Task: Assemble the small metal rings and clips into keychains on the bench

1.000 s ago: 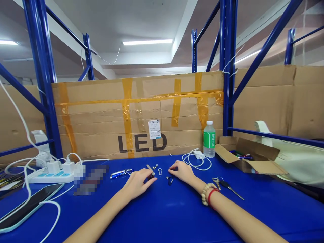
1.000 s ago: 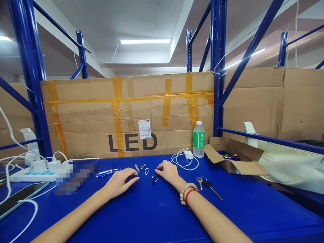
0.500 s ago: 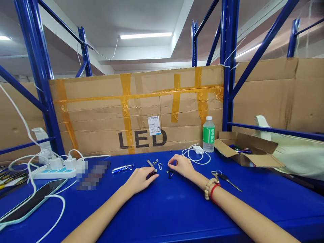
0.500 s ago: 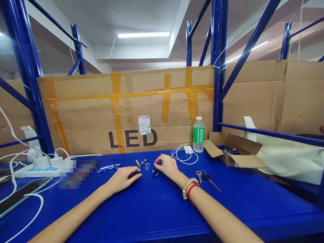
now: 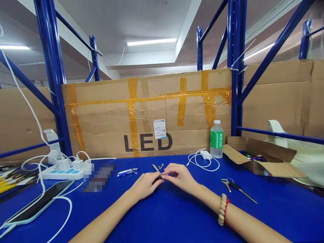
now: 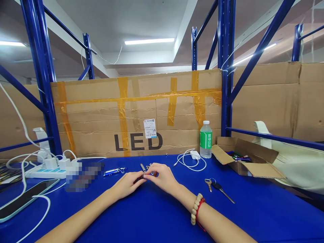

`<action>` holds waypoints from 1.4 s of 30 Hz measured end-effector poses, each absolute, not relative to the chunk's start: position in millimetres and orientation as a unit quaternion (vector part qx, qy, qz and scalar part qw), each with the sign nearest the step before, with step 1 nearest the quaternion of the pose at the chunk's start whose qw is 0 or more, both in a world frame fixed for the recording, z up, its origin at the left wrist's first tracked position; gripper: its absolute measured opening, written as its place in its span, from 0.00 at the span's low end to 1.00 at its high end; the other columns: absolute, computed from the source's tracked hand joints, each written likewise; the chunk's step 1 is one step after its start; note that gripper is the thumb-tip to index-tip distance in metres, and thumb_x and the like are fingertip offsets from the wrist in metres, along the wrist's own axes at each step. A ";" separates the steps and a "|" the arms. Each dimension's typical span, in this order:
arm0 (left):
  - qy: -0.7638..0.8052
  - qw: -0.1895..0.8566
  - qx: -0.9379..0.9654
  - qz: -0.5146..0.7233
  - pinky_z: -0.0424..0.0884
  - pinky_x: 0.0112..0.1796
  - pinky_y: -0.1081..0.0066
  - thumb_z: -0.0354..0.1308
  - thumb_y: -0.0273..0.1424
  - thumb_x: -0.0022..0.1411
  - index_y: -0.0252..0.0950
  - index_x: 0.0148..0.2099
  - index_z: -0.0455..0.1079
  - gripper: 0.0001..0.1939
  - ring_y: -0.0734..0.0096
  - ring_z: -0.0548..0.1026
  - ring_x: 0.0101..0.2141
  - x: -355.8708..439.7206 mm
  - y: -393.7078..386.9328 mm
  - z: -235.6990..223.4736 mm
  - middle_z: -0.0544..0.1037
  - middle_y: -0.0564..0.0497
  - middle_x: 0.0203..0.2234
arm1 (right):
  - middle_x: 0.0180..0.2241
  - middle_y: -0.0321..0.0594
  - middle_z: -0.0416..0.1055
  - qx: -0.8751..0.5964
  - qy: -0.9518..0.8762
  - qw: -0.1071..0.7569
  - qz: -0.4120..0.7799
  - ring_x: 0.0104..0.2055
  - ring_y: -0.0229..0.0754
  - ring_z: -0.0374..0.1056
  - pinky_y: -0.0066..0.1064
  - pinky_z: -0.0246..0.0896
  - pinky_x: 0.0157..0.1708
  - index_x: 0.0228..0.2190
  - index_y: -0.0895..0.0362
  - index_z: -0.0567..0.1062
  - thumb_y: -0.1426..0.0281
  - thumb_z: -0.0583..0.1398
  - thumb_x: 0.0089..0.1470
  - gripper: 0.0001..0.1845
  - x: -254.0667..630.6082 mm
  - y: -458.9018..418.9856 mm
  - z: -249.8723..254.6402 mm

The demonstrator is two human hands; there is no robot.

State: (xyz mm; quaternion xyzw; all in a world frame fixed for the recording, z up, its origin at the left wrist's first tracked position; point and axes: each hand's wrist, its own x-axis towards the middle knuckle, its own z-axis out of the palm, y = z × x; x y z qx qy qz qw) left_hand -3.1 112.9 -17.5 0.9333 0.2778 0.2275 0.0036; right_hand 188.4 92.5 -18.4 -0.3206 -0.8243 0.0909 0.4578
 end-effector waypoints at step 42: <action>0.322 -0.053 0.919 0.223 0.56 0.25 0.75 0.48 0.36 0.65 0.34 0.34 0.64 0.11 0.71 0.70 0.27 -3.5 106.4 -11.6 0.72 0.54 0.27 | 0.32 0.35 0.70 -0.533 -0.815 0.227 0.016 0.36 0.39 0.63 0.29 0.53 0.34 0.30 0.54 0.75 0.65 0.59 0.48 0.07 207.6 96.2 -13.8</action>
